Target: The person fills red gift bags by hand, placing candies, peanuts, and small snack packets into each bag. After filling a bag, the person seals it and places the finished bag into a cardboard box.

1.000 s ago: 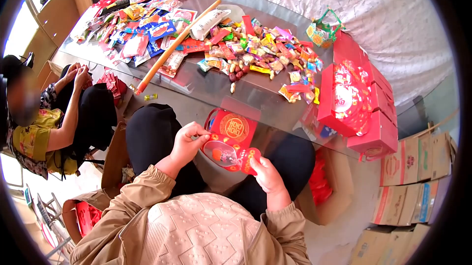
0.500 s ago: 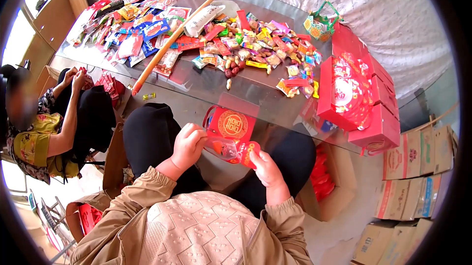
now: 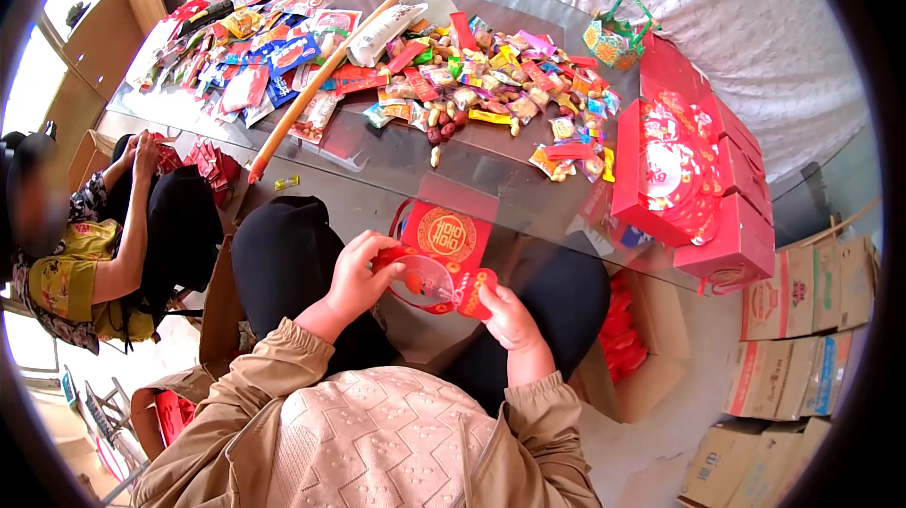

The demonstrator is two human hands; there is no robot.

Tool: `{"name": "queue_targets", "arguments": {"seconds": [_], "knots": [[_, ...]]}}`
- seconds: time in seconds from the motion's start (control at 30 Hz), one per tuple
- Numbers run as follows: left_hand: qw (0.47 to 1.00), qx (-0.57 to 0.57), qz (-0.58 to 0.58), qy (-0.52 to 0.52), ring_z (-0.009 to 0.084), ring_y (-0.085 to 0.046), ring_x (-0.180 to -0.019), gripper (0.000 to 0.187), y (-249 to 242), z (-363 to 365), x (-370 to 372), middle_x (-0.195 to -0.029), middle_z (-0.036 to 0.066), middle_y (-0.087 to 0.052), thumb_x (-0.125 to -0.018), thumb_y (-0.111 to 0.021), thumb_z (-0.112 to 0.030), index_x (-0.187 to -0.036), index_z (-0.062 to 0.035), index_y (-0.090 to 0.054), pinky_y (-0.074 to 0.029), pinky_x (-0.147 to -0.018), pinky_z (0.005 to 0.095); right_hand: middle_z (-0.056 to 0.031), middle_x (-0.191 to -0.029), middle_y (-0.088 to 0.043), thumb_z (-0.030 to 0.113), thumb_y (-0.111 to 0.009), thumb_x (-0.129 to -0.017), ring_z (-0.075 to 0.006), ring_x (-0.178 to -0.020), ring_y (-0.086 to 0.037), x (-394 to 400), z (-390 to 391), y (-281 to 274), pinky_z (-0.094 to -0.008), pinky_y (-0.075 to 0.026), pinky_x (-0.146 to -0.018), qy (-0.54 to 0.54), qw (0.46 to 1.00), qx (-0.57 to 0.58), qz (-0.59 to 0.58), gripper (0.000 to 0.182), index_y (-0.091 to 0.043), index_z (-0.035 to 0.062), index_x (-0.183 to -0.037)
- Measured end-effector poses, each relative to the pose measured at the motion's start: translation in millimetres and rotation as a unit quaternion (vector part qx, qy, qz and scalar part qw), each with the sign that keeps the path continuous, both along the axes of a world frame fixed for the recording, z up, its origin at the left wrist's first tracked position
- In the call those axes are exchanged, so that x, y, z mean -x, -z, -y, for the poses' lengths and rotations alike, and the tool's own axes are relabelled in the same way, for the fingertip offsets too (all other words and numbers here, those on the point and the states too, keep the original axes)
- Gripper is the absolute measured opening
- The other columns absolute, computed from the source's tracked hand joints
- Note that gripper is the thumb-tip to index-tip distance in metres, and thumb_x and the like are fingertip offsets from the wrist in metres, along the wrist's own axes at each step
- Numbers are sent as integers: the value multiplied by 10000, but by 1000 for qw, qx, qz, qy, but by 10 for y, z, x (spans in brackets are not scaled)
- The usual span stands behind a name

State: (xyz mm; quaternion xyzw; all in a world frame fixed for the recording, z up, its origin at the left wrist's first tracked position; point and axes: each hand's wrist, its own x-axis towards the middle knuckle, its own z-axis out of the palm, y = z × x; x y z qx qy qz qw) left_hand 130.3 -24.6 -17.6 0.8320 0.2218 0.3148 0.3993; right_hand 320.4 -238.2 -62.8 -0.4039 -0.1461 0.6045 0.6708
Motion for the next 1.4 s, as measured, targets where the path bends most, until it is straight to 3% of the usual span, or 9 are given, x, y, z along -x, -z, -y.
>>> {"name": "queue_targets", "arguments": {"seconds": [0.2, 0.43, 0.47, 0.77, 0.87, 1.0, 1.1, 1.27, 1.4], "knots": [[999, -27, 41, -10, 320, -652, -793, 139, 143, -26, 22, -897, 121, -646, -787, -741, 16, -906, -8, -673, -528, -685, 370, -117, -1330, -637, 245, -552, -1054, -240, -1247, -598, -9, -9, 32, -409, -439, -1097, 31, 999, -20, -25, 414, -550, -28, -1365], [995, 95, -16, -35, 311, -645, -738, 147, 124, 19, 19, -814, 130, -626, -810, -754, -8, -903, -7, -640, -507, -641, 359, -131, -1334, -631, 288, -565, -1044, -259, -1235, -606, -34, -35, -20, -433, -466, -1073, 73, 995, -39, -51, 448, -528, -13, -1374], [999, 11, -10, -28, 325, -633, -716, 137, 147, 6, 14, -801, 143, -626, -835, -746, -35, -874, -3, -620, -502, -625, 358, -132, -1335, -630, 287, -564, -1045, -260, -1235, -606, -36, -33, -4, -435, -465, -1073, 77, 995, -38, -51, 448, -527, -12, -1375], [998, -3, -41, -57, 354, -621, -655, 120, 185, 31, 43, -722, 152, -617, -886, -696, -34, -825, -18, -594, -492, -583, 379, -167, -1445, -549, 293, -562, -1040, -303, -1344, -529, -74, -15, 88, -468, -405, -1145, 68, 993, -65, -72, 523, -456, -29, -1437], [997, 4, 3, -77, 303, -615, -629, 106, 160, 50, 14, -722, 144, -619, -920, -673, -43, -846, -13, -603, -489, -586, 359, -166, -1446, -548, 301, -566, -1036, -306, -1349, -524, -49, -13, 99, -474, -404, -1146, 54, 995, -61, -54, 538, -450, -34, -1442], [984, 160, 42, -60, 133, -579, -648, 93, 142, 47, -12, -741, 73, -650, -987, -624, -77, -938, 1, -638, -491, -617, 314, -179, -1456, -538, 315, -569, -1031, -312, -1360, -515, -54, -29, 60, -477, -396, -1152, 71, 993, -67, -73, 568, -432, -35, -1457], [971, 236, 23, 42, 131, -606, -682, 106, 315, 11, -15, -764, 58, -673, -988, -628, -93, -972, 6, -663, -504, -642, 319, -192, -1473, -521, 319, -569, -1029, -325, -1369, -505, -74, -55, -38, -481, -391, -1157, 86, 989, -89, -79, 584, -416, -32, -1471], [989, 131, -52, 46, 261, -679, -721, 147, 340, 35, 9, -817, 182, -683, -983, -653, -150, -1018, -17, -705, -518, -662, 345, -195, -1470, -522, 327, -585, -1019, -333, -1368, -502, -49, -51, 24, -488, -375, -1167, 115, 986, -94, -74, 595, -422, -29, -1467], [974, 218, -12, 62, 173, -656, -735, 193, 308, 51, 2, -816, 93, -709, -997, -653, -183, -1045, -3, -701, -515, -680, 335, -178, -1439, -557, 333, -613, -1007, -303, -1350, -522, -38, -73, -10, -473, -379, -1160, 130, 982, -104, -83, 572, -470, -24, -1430]]}}
